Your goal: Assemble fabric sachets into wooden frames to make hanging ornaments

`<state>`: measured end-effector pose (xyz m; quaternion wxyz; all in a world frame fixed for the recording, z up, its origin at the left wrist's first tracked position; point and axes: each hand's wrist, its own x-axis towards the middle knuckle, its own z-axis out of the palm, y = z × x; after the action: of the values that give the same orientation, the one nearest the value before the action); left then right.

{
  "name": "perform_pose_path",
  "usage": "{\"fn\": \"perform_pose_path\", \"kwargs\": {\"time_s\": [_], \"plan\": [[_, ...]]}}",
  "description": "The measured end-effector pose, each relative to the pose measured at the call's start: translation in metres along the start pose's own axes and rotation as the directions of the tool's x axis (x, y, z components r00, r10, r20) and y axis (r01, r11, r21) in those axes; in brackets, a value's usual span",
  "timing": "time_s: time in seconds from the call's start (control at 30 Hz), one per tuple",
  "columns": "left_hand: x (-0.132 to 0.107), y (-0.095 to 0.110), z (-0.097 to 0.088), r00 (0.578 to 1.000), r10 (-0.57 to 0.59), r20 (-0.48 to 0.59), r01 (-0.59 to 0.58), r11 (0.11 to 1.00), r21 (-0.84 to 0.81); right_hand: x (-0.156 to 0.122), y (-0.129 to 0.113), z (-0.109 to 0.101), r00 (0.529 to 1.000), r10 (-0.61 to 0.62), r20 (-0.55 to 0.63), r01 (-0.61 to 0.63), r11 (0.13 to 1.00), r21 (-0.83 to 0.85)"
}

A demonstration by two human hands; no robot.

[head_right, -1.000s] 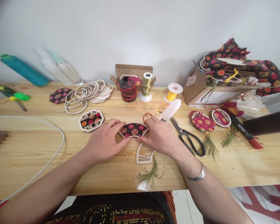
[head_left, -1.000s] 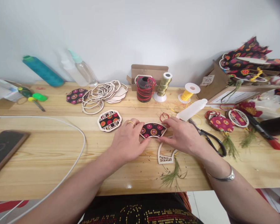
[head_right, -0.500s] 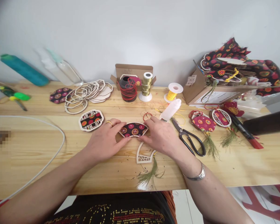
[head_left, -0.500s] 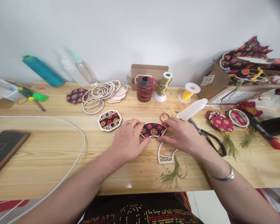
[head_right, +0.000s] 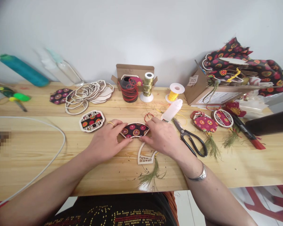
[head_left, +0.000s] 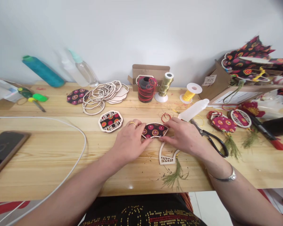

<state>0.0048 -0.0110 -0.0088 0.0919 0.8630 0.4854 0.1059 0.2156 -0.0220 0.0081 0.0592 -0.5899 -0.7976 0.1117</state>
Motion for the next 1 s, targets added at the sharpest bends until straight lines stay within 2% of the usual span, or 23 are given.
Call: {"fn": "perform_pose_path", "kwargs": {"time_s": [0.37, 0.63, 0.87, 1.0], "plan": [[0.002, 0.001, -0.004, 0.997, -0.030, 0.070, 0.034, 0.998, -0.061, 0.000, -0.003, -0.004, 0.999, 0.007, 0.050, -0.008, 1.000, 0.020], [0.003, 0.000, -0.004, 0.997, -0.025, 0.075, 0.031, 0.996, -0.082, 0.001, -0.004, -0.002, 0.999, -0.020, 0.051, 0.019, 1.000, 0.010], [0.004, -0.005, -0.007, 0.992, 0.009, 0.124, 0.002, 0.996, -0.087, 0.001, -0.006, -0.004, 0.997, 0.003, 0.076, 0.000, 0.999, -0.044], [0.005, -0.012, -0.012, 0.982, 0.060, 0.178, -0.032, 0.987, -0.160, 0.001, -0.006, -0.005, 0.996, 0.019, 0.093, -0.014, 0.999, -0.049]]}}
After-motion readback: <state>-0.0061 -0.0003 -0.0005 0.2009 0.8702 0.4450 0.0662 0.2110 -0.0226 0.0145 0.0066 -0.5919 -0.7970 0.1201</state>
